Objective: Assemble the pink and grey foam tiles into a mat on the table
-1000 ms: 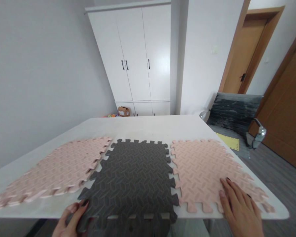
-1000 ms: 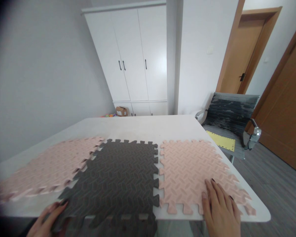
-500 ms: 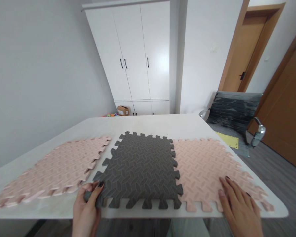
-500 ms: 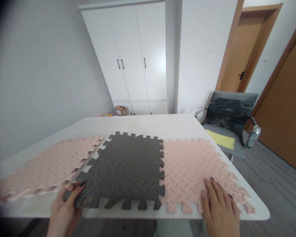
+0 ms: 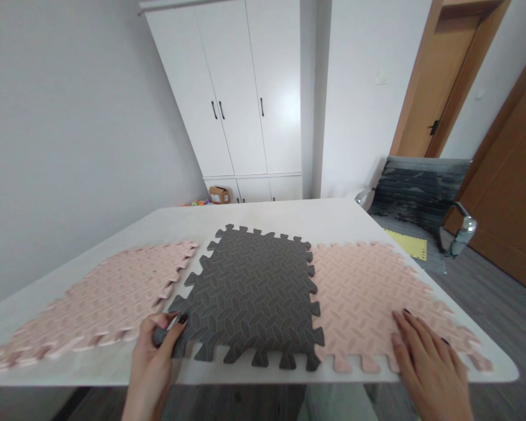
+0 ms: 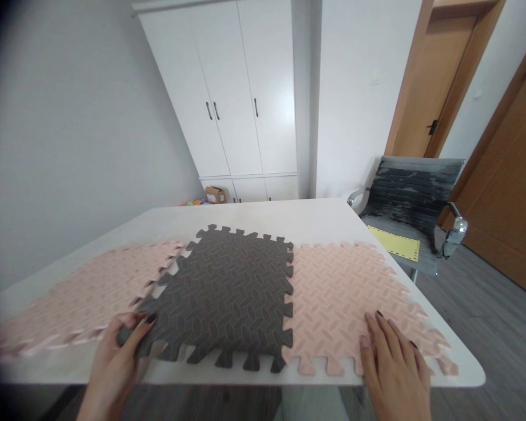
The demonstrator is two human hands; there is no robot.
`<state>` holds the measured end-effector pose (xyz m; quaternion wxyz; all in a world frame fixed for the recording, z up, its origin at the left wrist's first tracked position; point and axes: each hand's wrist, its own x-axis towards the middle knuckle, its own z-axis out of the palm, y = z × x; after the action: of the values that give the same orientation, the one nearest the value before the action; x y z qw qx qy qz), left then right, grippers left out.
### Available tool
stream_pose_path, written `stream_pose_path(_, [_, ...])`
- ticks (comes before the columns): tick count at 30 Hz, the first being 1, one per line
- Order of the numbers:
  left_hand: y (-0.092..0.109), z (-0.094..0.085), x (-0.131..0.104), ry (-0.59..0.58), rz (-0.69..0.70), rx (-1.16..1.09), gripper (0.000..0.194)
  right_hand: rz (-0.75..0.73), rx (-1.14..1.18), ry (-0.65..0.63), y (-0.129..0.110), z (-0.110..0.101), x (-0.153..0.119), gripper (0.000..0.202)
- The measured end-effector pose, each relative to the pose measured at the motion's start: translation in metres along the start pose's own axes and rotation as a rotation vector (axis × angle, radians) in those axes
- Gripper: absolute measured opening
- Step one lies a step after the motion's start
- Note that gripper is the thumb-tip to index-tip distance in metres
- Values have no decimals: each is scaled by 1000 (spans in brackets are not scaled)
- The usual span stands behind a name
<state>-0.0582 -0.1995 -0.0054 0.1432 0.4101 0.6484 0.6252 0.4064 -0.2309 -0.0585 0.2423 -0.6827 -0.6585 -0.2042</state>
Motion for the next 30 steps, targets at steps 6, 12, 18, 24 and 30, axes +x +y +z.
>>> stream_pose_path(6, [-11,-9,1,-116,57,175,35,5,15,-6,2,1,-1,50])
stream_pose_path(12, [-12,-11,4,-152,120,340,39,1,18,-3,2,1,0,49])
stream_pose_path(18, [-16,-19,6,-241,54,486,51,16,27,-11,2,0,1,49])
stream_pose_path(24, [-15,-26,0,-301,281,717,42,19,32,-24,3,0,1,49])
stream_pose_path(30, [10,-8,-14,-326,412,865,36,17,28,-22,4,2,0,50])
